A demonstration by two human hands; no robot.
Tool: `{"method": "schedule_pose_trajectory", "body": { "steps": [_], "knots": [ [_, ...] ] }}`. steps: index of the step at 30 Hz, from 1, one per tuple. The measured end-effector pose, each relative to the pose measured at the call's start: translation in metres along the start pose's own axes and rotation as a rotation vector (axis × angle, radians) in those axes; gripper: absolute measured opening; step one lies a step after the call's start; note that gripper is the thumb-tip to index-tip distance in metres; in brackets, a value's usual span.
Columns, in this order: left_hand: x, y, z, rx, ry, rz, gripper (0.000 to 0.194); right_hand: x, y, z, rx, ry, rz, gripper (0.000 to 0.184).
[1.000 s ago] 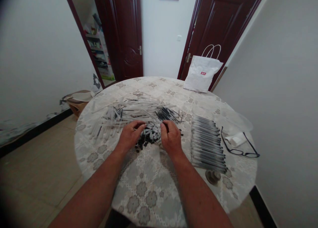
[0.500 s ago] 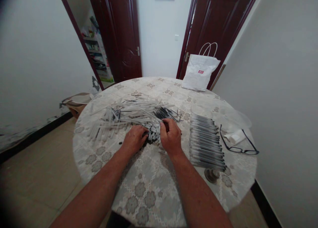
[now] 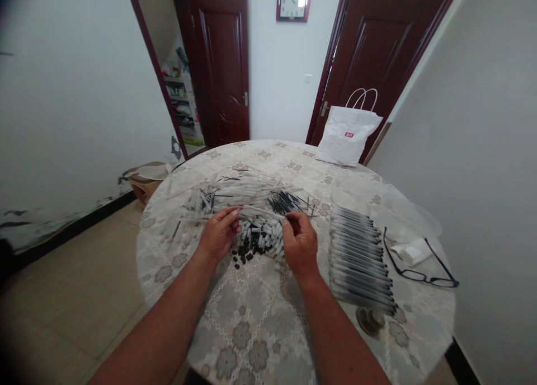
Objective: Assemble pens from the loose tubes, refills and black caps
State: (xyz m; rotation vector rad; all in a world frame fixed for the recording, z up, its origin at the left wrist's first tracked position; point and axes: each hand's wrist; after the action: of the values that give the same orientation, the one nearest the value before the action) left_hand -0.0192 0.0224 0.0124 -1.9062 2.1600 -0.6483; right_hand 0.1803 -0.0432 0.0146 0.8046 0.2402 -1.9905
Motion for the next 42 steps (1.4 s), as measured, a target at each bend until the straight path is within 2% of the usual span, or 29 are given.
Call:
{"method": "schedule_pose_trajectory", "body": {
  "steps": [2, 7, 11, 16, 21, 25, 28, 32, 38, 42],
  "knots": [
    [-0.002, 0.001, 0.000, 0.166, 0.033, 0.049, 0.029, 0.002, -0.001, 0.001, -0.048, -0.013, 0.021, 0.020],
    [-0.003, 0.002, 0.000, 0.319, 0.067, 0.060, 0.028, 0.005, -0.003, 0.005, -0.114, -0.074, 0.015, 0.020],
    [-0.001, 0.001, 0.001, 0.321, 0.063, 0.056, 0.027, 0.005, -0.003, 0.007, -0.107, -0.084, 0.018, 0.020],
    [0.001, -0.001, 0.004, 0.287, 0.043, 0.058, 0.026, 0.007, -0.006, 0.002, -0.018, -0.020, 0.053, 0.018],
    [0.001, -0.002, 0.004, 0.269, 0.026, 0.068, 0.032, 0.011, -0.010, -0.001, 0.012, 0.005, 0.089, 0.017],
    [0.000, -0.002, 0.003, 0.260, 0.015, 0.084, 0.032, 0.012, -0.011, 0.004, 0.134, 0.102, 0.154, 0.014],
    [-0.001, -0.001, 0.002, 0.267, -0.007, 0.044, 0.032, 0.013, -0.013, 0.006, 0.256, 0.279, 0.281, 0.013],
    [-0.004, 0.001, 0.002, 0.296, -0.011, -0.032, 0.035, 0.016, -0.020, 0.002, 0.345, 0.482, 0.447, 0.025],
    [-0.008, 0.003, 0.005, 0.294, -0.030, -0.051, 0.031, 0.022, -0.029, 0.000, 0.519, 0.546, 0.538, 0.026],
    [-0.007, 0.001, 0.006, 0.293, -0.032, -0.067, 0.030, 0.024, -0.030, 0.004, 0.493, 0.526, 0.542, 0.026]
  ]
}}
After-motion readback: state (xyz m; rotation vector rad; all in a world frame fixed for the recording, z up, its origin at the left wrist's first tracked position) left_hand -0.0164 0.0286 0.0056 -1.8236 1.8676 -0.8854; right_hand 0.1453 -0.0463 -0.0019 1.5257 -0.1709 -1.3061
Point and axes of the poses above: each hand's wrist, its own x-axis away from the middle knuckle, its own y-axis out of the back of the hand, z = x × y, and after that the axes turned 11 degrees about y, right-handed
